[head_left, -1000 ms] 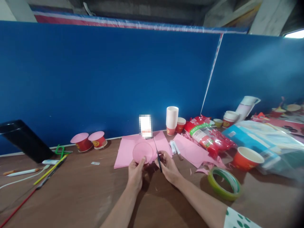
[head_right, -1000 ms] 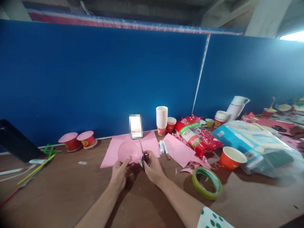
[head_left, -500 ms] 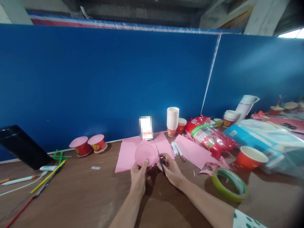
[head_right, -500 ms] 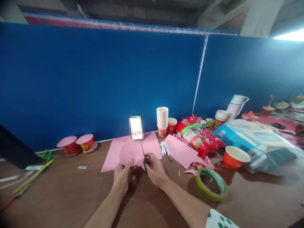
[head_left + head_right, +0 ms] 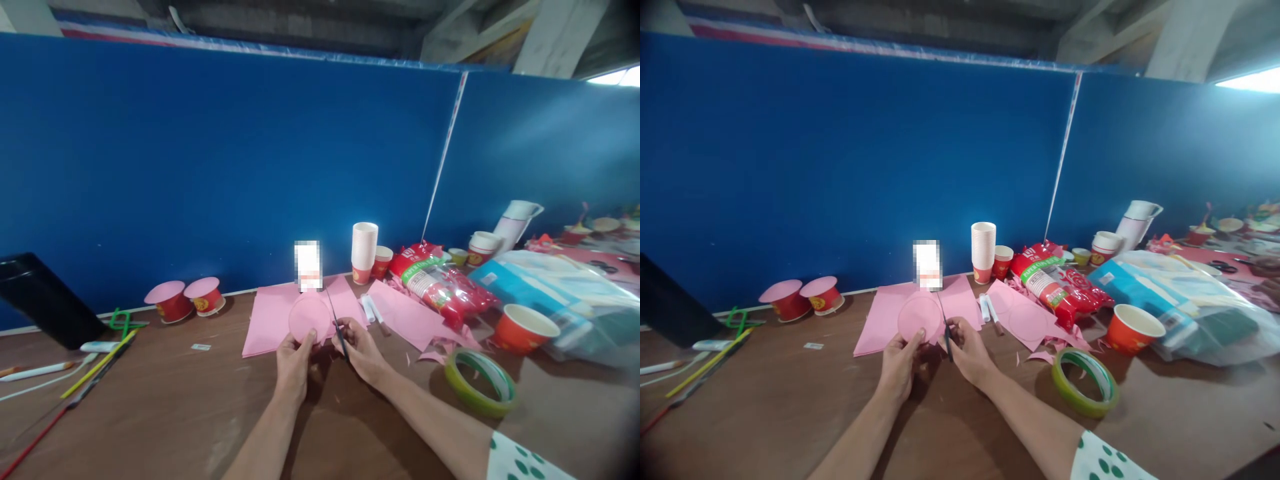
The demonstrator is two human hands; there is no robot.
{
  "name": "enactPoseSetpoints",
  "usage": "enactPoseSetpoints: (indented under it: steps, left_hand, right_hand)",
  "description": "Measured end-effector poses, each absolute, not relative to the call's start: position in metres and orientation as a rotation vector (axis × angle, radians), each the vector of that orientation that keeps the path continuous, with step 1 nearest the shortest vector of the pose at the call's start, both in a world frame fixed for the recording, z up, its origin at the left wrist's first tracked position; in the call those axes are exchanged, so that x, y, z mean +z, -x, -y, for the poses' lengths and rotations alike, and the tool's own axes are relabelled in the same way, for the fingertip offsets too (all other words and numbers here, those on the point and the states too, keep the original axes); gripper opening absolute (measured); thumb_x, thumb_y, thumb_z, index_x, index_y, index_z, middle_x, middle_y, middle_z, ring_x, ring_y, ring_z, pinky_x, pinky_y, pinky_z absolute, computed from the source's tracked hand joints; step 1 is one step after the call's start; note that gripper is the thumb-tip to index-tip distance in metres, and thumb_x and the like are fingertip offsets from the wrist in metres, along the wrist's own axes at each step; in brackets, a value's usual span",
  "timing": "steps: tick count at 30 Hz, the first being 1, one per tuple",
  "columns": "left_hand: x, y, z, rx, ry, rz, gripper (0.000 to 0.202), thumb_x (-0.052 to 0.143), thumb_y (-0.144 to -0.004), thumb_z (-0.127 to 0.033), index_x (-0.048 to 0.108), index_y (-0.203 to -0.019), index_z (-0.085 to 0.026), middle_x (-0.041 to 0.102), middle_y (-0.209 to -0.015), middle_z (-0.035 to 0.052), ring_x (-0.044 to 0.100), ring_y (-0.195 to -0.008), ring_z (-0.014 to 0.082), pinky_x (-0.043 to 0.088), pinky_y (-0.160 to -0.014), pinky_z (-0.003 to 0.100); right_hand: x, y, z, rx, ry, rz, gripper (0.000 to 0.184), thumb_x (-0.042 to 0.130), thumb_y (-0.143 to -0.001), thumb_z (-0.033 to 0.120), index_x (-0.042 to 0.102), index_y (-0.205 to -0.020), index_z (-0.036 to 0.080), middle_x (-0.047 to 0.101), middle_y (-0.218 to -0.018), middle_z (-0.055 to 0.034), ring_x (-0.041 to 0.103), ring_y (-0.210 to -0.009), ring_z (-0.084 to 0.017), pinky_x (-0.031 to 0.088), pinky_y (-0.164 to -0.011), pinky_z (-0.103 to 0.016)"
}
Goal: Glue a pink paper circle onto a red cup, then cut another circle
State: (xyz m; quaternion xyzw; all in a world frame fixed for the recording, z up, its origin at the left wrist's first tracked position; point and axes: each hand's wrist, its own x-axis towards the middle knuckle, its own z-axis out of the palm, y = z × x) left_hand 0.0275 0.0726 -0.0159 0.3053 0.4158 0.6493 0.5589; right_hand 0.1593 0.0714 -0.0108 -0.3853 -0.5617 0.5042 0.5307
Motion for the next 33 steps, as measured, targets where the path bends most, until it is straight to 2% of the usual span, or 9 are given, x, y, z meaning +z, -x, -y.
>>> enactPoseSetpoints:
  steps: [10, 16, 20, 33]
  left_hand:
    - [-0.0194, -0.0265, -0.0741, 1.551, -0.699, -0.932, 0.026, 0.071, -0.055, -0.026, 0.059, -0.072, -0.01, 0.06, -0.058, 0.0006, 0.054, -0.051, 0.0101, 0.044, -0.05, 0.022]
    - [-0.0203, -0.0267, -0.0745, 1.538, -0.681, -0.949, 0.029, 0.07, -0.056, -0.03, 0.06, -0.076, -0.01, 0.061, -0.06, 0.0017, 0.055, -0.05, 0.011, 0.044, -0.051, 0.023]
    - [-0.0203, -0.027, -0.0751, 1.557, -0.646, -0.982, 0.028, 0.071, -0.054, -0.031, 0.06, -0.071, -0.011, 0.061, -0.058, 0.0002, 0.054, -0.049, 0.0093, 0.044, -0.05, 0.021]
    - [-0.0195, -0.0266, -0.0745, 1.565, -0.644, -1.007, 0.028, 0.07, -0.056, -0.033, 0.06, -0.069, -0.011, 0.057, -0.051, -0.0013, 0.051, -0.044, 0.0085, 0.041, -0.045, 0.02]
  right_hand:
    - [-0.0141, -0.1603, -0.0745, 1.248, 0.914, 1.324, 0.033, 0.063, -0.068, 0.026, 0.049, -0.096, 0.017, 0.048, -0.061, 0.0047, 0.043, -0.052, -0.008, 0.034, -0.048, -0.019]
    - [-0.0165, -0.1616, -0.0774, 1.266, 0.896, 1.337, 0.033, 0.063, -0.068, 0.03, 0.053, -0.096, 0.016, 0.046, -0.057, 0.0055, 0.041, -0.049, -0.007, 0.033, -0.046, -0.019]
    - [-0.0179, -0.1629, -0.0794, 1.305, 0.925, 1.328, 0.037, 0.066, -0.065, 0.032, 0.053, -0.096, 0.016, 0.046, -0.055, 0.0057, 0.04, -0.046, -0.007, 0.029, -0.043, -0.018]
    - [-0.0152, -0.1643, -0.0764, 1.373, 0.899, 1.355, 0.037, 0.064, -0.068, 0.035, 0.054, -0.098, 0.015, 0.047, -0.059, 0.0042, 0.042, -0.049, -0.006, 0.031, -0.043, -0.018]
